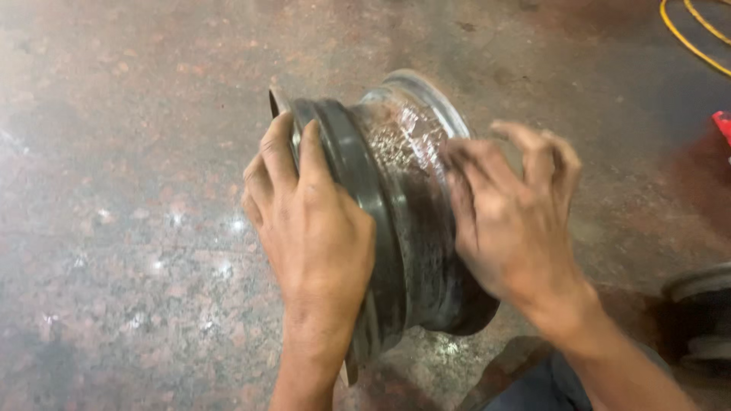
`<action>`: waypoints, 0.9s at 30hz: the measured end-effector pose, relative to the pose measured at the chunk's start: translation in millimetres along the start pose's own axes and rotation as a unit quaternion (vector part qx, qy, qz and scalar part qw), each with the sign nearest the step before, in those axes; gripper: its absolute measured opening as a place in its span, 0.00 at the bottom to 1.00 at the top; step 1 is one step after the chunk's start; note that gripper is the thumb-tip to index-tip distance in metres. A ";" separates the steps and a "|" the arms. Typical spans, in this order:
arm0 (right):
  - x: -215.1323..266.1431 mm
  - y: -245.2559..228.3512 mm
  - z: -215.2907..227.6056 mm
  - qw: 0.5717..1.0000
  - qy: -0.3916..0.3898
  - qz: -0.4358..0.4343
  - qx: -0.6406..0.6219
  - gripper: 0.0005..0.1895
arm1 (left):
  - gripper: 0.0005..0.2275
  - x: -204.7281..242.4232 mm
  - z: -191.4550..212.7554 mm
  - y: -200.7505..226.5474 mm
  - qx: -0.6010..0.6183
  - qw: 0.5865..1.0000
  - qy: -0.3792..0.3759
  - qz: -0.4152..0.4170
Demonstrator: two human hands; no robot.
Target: The person is sanding a metal wheel rim using a sanding block. They hold the rim with one hand and rub the sanding block against the surface with the other hand, rotating the rim to cover different areas.
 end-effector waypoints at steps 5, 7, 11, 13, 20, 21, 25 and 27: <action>-39.3 12.2 -32.0 0.999 -0.031 0.003 -0.017 0.13 | 0.24 -4.9 2.8 1.0 0.015 1.000 -0.014 -0.002; -12.2 -2.2 -15.0 1.000 -0.017 0.014 0.013 0.14 | 0.25 -4.6 3.8 1.1 0.041 0.999 -0.020 0.007; 5.8 -5.2 -2.8 1.000 0.011 -0.010 -0.028 0.14 | 0.26 5.1 -2.5 -7.1 0.016 0.999 -0.029 0.021; -21.9 4.9 -20.5 1.000 -0.001 -0.002 -0.025 0.14 | 0.27 4.1 -4.9 -4.5 -0.018 0.999 -0.034 0.002; 7.7 1.0 -7.4 1.000 -0.011 -0.010 -0.019 0.15 | 0.26 6.3 0.1 0.6 -0.002 1.000 -0.014 0.002; -0.8 4.6 -14.0 1.000 -0.016 -0.010 -0.021 0.14 | 0.26 9.5 0.7 1.2 -0.007 1.000 -0.014 -0.002; -41.4 11.7 -38.8 0.997 -0.046 -0.016 -0.055 0.13 | 0.25 4.4 7.1 1.7 -0.004 1.000 -0.010 -0.016; -13.2 1.6 -19.5 0.999 -0.032 -0.013 -0.009 0.15 | 0.25 2.8 8.3 2.0 0.001 1.000 -0.007 -0.013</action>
Point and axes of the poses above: each hand's wrist, its own x-axis away from the middle knuckle, its own z-axis out of the back of the hand, y = z × x, the point moved 10 cm from there along -x, towards the middle knuckle, and after that the axes turned 5 degrees about x, right-handed, at the moved point
